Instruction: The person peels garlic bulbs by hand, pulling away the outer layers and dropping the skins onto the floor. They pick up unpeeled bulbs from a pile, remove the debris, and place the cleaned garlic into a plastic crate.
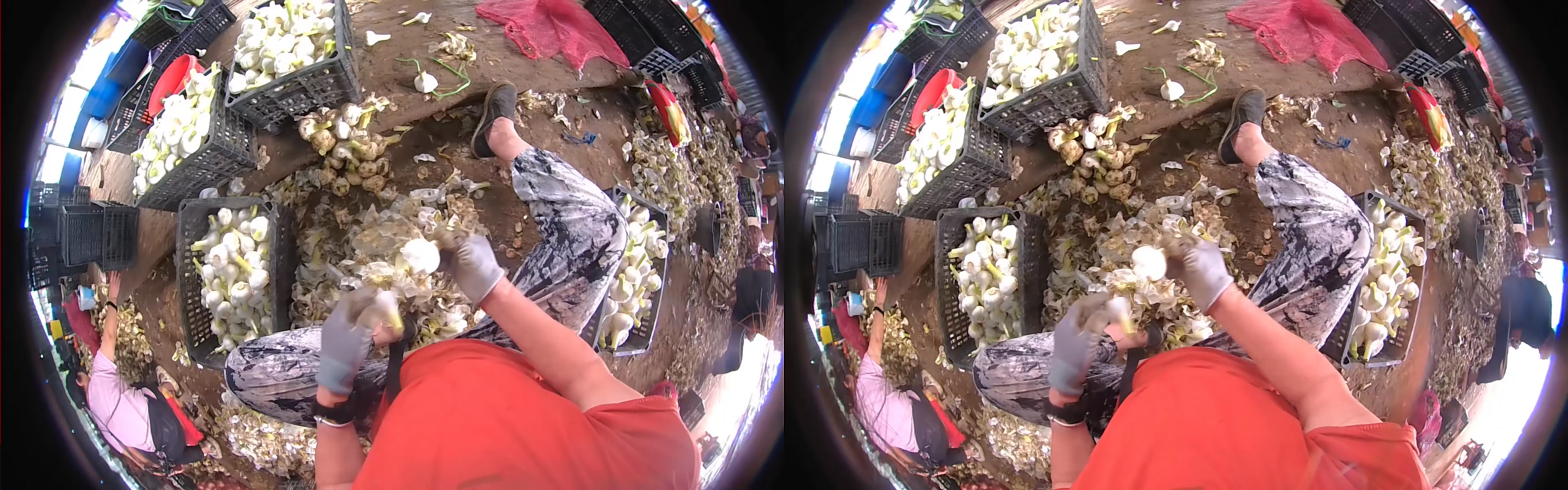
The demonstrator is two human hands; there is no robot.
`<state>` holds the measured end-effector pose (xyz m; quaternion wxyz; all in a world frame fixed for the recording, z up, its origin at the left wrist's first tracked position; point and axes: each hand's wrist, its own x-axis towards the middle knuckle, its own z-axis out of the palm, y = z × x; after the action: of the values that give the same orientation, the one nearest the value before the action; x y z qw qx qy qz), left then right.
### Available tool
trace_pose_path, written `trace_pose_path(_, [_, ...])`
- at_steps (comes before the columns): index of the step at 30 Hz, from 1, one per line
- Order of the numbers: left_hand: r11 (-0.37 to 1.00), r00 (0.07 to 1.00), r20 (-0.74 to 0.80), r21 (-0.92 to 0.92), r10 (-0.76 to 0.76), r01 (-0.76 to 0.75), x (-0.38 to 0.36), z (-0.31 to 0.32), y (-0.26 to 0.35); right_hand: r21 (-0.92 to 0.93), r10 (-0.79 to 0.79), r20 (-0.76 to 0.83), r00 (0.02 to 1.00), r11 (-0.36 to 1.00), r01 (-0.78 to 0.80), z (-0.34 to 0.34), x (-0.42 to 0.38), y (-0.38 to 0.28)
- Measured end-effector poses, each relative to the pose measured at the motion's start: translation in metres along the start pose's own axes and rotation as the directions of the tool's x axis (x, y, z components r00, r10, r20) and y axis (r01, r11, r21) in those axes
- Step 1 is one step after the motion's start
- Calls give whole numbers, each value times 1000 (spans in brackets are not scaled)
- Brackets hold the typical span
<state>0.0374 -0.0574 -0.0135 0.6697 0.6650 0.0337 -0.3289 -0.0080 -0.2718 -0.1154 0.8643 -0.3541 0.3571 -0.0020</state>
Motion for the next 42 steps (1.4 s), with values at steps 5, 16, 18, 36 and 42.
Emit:
trace_pose_path(5, [870,976,181,453,123,-194,15,13,-36,-145,-196,123,973,966,213,18,-15,7])
trace_pose_path(16, [834,971,177,502,159,-229,69,9,-70,-799,-919,-351,177,393,455,-176,-132,-208])
trace_pose_path(18, [889,993,111,450,32,-79,75,11,-70,-955,-906,-216,365,118,-271,-244,-152,-208])
trace_pose_path(36, [910,992,-59,394,-113,127,125,4,-96,-713,243,480,843,-453,536,68,239,-7])
trace_pose_path(42, [950,968,-68,184,-242,251,138,-2,-100,-587,163,571,804,-604,540,58,266,53])
